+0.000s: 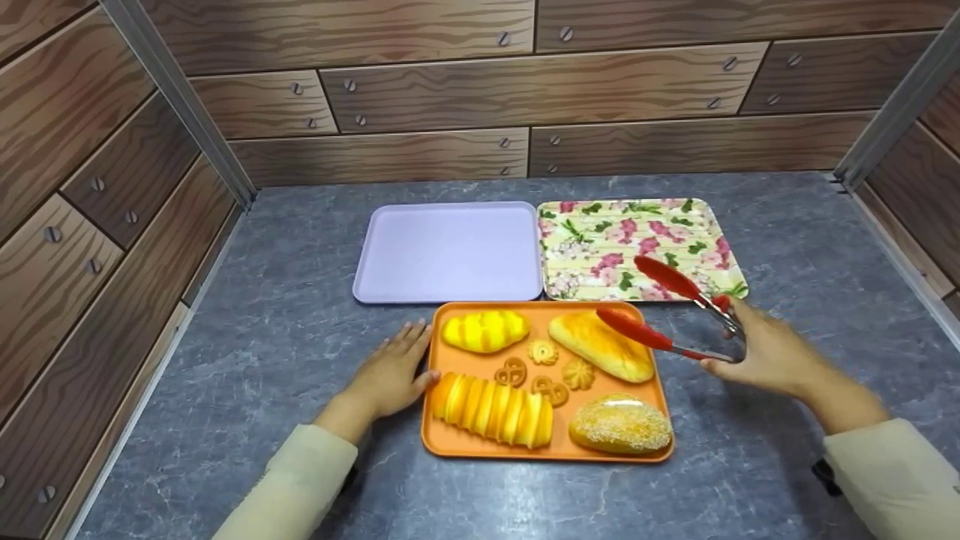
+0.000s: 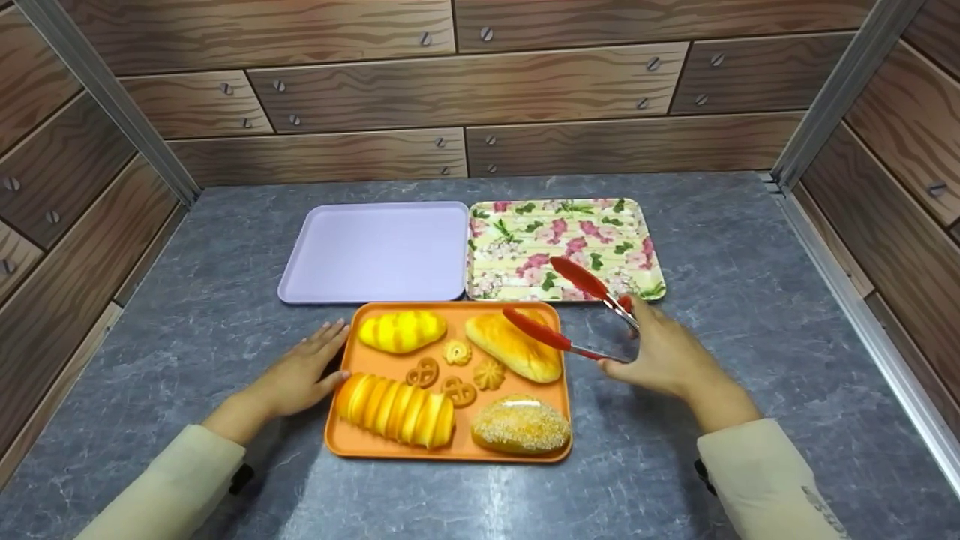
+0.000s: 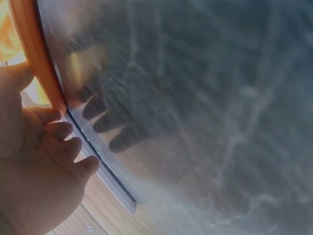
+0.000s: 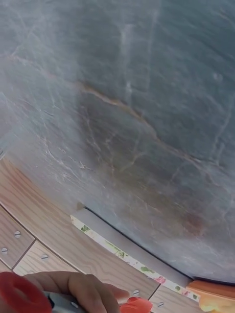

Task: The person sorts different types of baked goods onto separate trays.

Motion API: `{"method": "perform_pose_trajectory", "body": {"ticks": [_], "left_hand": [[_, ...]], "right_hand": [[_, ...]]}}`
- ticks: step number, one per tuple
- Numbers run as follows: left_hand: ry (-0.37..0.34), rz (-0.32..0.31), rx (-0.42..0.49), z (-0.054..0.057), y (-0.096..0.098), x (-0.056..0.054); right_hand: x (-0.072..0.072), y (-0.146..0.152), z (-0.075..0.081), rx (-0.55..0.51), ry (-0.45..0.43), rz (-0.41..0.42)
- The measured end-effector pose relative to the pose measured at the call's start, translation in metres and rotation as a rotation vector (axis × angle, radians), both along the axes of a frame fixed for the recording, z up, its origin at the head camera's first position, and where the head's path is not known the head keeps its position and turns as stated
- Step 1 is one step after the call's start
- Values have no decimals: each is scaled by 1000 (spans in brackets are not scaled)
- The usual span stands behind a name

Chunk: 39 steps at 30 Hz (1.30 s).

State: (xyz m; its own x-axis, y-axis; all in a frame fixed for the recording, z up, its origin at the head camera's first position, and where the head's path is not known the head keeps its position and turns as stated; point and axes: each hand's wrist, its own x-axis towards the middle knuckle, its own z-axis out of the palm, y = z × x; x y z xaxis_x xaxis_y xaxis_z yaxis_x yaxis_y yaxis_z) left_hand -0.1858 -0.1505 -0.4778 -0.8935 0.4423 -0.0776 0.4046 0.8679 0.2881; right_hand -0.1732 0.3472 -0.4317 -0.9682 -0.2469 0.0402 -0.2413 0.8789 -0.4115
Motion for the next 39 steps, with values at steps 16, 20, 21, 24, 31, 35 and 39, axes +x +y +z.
{"method": "perform_pose_trajectory", "body": {"ticks": [16, 20, 21, 24, 31, 35, 39], "left_hand": [[-20, 9, 10, 2, 0, 1], [-22, 11, 6, 2, 0, 1], [-22, 11, 7, 2, 0, 1], [-20, 10, 13, 2, 0, 1], [-14, 2, 13, 2, 0, 1], [-4, -3, 11, 1, 0, 1], [-7, 0, 5, 1, 0, 1]], "right_hand": [[3, -3, 0, 64, -2, 92], [4, -3, -1, 84, -2, 113], [5, -3, -1, 86, -3, 116], [5, -3, -1, 98, 1, 116], [7, -3, -3, 114, 25, 133], [7, -3, -3, 120, 43, 147], [7, -4, -4, 123, 49, 149]]}}
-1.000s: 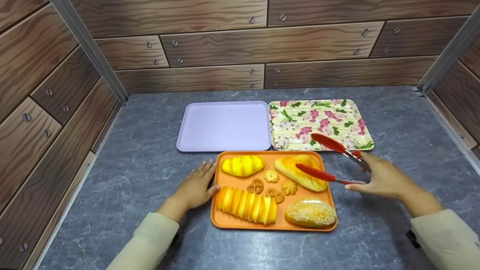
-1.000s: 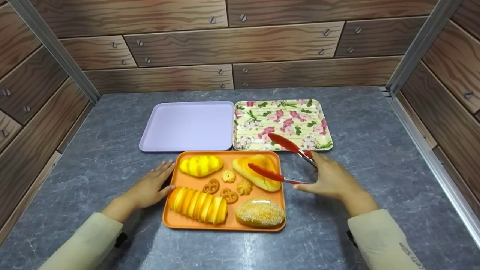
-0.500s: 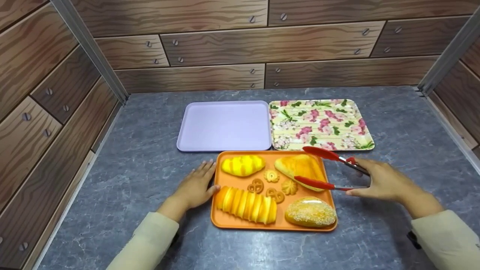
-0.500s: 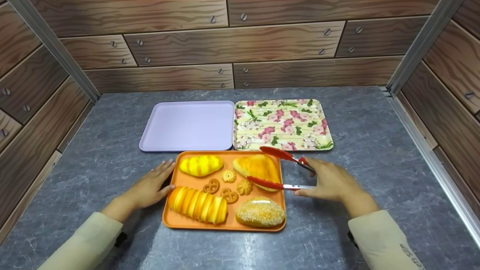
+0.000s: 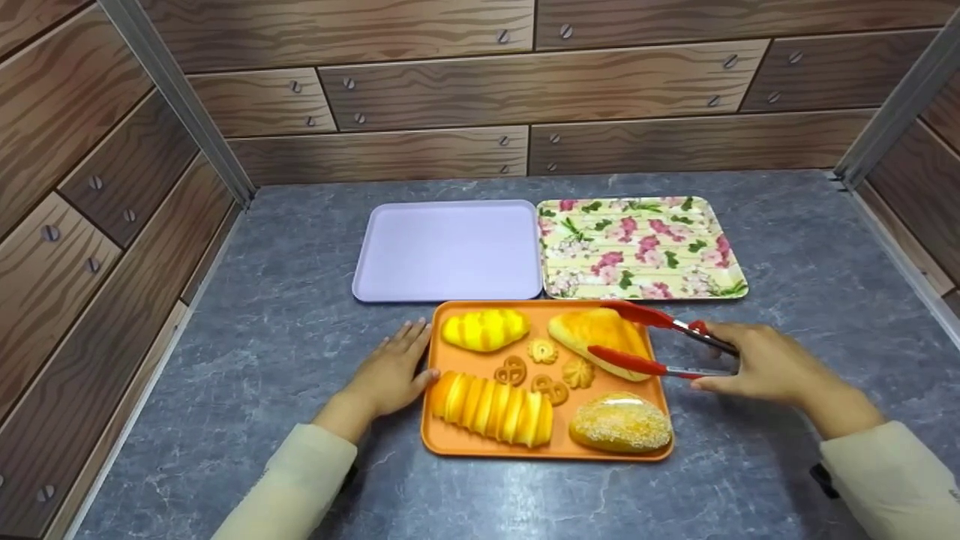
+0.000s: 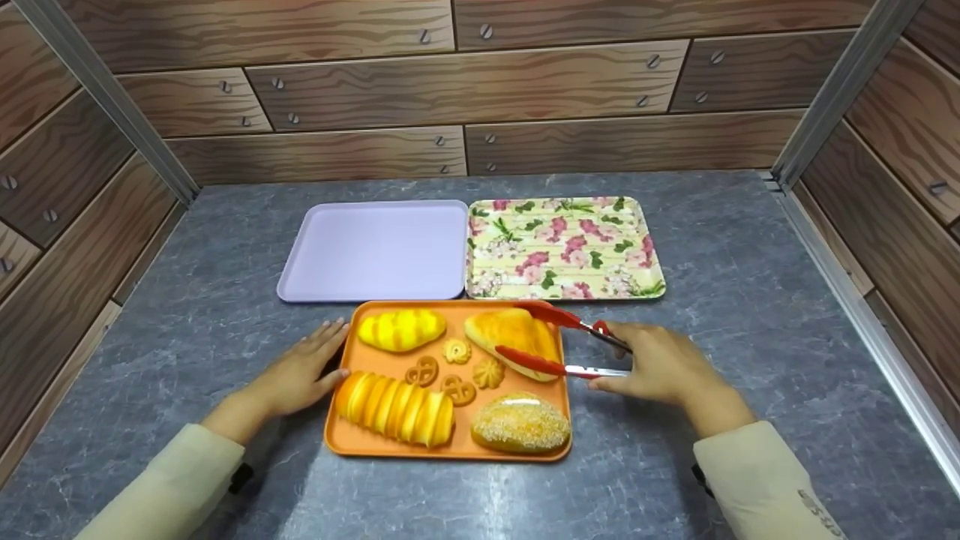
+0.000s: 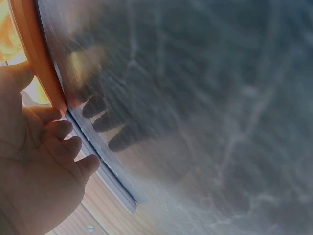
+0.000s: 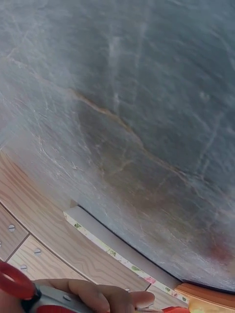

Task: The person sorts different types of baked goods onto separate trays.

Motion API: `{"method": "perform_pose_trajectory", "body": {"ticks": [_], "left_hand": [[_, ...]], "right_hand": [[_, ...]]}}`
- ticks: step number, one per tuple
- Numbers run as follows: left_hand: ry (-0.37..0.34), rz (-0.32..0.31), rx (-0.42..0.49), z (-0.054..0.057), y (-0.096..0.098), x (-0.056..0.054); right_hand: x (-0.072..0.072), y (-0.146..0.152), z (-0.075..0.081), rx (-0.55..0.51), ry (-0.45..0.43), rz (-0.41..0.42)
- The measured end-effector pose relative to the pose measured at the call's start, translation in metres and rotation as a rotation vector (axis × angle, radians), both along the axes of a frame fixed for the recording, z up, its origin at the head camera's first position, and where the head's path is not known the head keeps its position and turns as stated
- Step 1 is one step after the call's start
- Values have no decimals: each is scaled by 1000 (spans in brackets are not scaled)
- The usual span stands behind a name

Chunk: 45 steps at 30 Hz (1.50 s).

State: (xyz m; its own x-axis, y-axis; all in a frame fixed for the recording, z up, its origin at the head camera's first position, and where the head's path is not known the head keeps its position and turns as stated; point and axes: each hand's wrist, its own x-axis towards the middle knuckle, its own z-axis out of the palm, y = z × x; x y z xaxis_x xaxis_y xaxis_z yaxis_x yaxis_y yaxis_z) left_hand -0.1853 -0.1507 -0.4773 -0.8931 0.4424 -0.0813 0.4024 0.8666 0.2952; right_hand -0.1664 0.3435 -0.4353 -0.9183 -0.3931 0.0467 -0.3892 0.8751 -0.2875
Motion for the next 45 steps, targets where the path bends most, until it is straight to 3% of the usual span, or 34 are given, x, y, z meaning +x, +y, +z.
{"method": "perform_pose_trajectory", "body": {"ticks": [12, 29, 39, 45], "left_hand": [[2, -2, -3, 2, 1, 0], [8, -15, -7, 2, -1, 0], [15, -13, -14, 1, 0, 0], [16, -17, -14, 0, 0, -1]], "right_hand": [[1, 0, -2, -45, 41, -12], [3, 3, 6, -94, 22, -78], [-8, 4, 14, -141, 143, -118], [-17, 6, 21, -120, 124, -193]]}}
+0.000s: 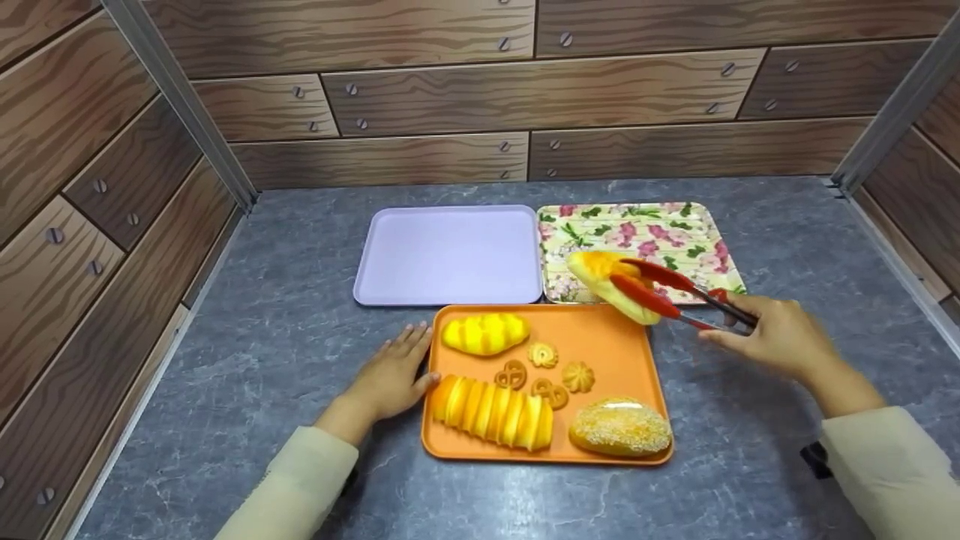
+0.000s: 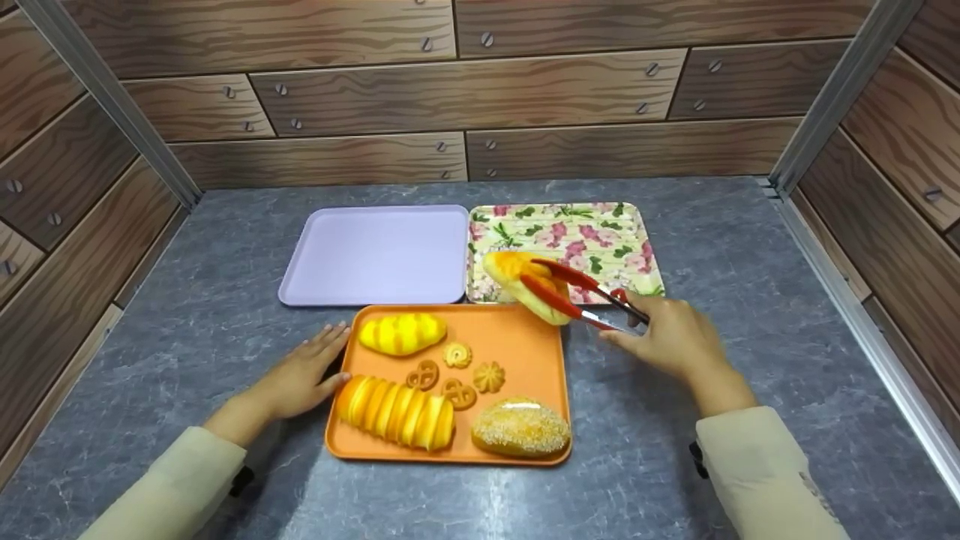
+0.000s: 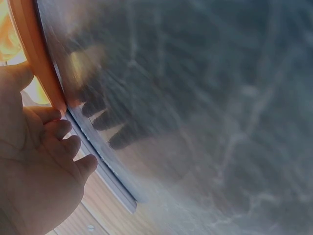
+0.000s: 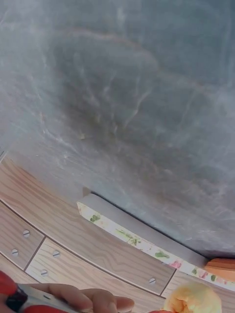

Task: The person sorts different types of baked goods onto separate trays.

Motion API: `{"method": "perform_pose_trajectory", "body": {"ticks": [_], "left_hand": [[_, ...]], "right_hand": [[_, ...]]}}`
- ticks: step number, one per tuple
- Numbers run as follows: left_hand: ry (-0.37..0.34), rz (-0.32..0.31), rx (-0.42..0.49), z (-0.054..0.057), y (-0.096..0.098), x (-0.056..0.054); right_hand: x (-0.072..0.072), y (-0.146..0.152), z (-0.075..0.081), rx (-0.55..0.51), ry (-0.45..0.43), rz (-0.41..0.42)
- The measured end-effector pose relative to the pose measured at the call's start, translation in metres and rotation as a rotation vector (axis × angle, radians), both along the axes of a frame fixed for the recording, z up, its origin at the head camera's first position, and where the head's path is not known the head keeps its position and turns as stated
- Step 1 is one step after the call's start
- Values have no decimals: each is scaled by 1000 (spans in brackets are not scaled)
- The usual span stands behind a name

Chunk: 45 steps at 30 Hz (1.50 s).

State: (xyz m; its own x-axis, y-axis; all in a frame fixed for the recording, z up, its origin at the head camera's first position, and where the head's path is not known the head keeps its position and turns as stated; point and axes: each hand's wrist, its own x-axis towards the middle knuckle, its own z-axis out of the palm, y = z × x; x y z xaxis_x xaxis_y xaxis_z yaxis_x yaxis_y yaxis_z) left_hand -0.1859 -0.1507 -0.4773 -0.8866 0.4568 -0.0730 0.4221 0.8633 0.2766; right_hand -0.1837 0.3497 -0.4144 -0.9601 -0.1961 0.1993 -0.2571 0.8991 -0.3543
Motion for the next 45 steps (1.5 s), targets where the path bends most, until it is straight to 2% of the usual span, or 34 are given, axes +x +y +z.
{"method": "perform_pose_trajectory", "body": {"ticks": [10, 15, 22, 34, 45], "left_hand": [[-23, 12, 8, -1, -1, 1], [-25, 12, 11, -1, -1, 1], [-14, 10, 12, 0, 0, 1], [-18, 6, 14, 1, 0, 0], [-6, 5, 27, -1, -1, 0]], "right_hand": [[-21, 5, 11, 94, -77, -117], [-33, 12, 15, 140, -110, -139], [-47, 24, 15, 151, -151, -190], [-62, 37, 12, 171, -185, -235], [-73, 44, 8, 203, -184, -244]]}}
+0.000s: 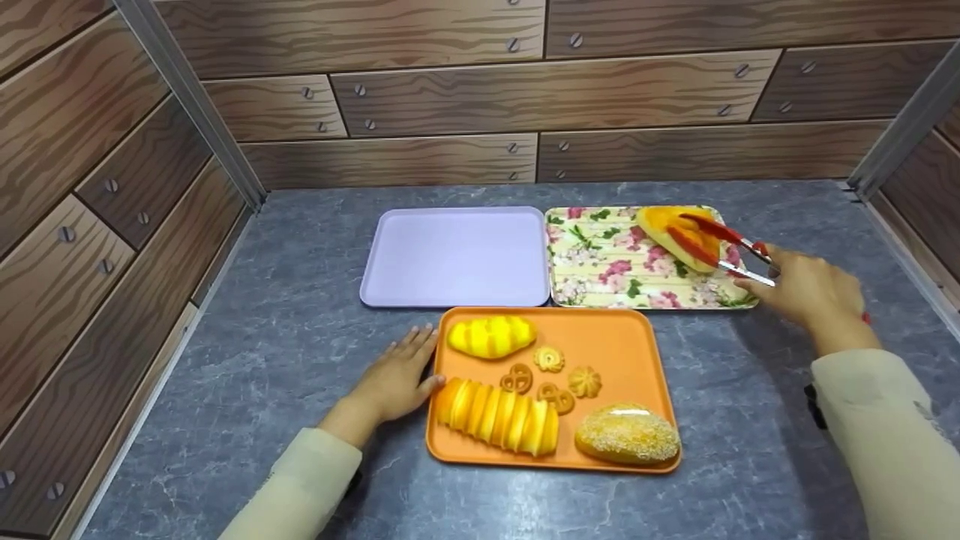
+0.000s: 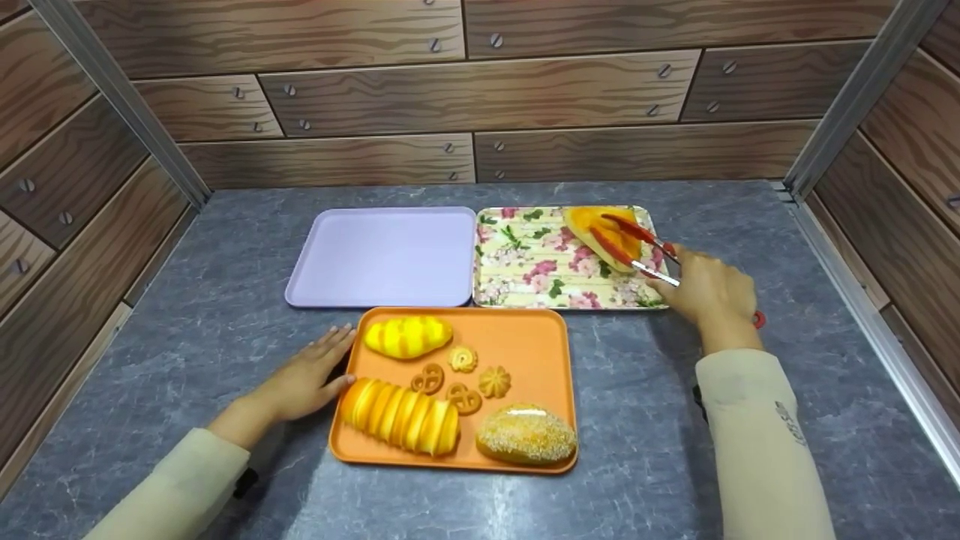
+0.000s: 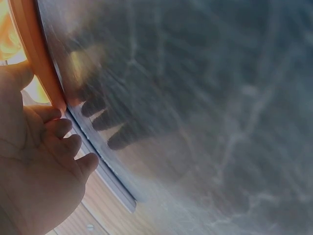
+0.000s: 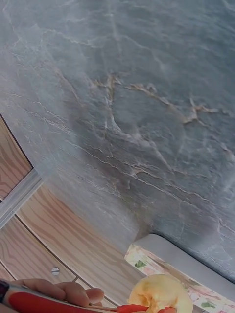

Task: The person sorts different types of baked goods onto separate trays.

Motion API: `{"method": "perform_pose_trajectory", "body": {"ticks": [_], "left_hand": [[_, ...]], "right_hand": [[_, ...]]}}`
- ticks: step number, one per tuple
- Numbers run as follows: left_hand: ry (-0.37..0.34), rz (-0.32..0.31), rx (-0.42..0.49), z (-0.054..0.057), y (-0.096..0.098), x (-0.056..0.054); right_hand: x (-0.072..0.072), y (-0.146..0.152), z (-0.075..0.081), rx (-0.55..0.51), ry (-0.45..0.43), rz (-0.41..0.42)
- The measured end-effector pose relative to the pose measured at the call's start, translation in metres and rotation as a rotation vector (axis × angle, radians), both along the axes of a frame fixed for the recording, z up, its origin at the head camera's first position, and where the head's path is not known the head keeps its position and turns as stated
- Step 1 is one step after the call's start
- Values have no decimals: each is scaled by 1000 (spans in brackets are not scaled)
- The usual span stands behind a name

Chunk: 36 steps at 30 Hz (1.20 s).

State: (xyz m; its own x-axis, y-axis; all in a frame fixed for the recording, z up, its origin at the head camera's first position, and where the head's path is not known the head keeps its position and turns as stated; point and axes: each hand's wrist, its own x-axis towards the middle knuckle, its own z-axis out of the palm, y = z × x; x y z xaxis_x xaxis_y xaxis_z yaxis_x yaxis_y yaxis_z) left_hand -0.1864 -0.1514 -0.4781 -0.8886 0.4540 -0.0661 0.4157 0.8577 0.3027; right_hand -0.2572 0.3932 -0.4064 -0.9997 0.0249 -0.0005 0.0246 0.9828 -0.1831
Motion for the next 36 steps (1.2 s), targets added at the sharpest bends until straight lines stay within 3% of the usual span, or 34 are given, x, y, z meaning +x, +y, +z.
{"method": "perform_pose_trajectory", "body": {"ticks": [20, 36], "left_hand": [[0, -3, 1, 0, 0, -1], [-10, -2, -6, 1, -1, 0]], "right_hand": [[-7, 0, -9, 28, -6, -26], [-7, -5, -14, -50, 43, -49]]}}
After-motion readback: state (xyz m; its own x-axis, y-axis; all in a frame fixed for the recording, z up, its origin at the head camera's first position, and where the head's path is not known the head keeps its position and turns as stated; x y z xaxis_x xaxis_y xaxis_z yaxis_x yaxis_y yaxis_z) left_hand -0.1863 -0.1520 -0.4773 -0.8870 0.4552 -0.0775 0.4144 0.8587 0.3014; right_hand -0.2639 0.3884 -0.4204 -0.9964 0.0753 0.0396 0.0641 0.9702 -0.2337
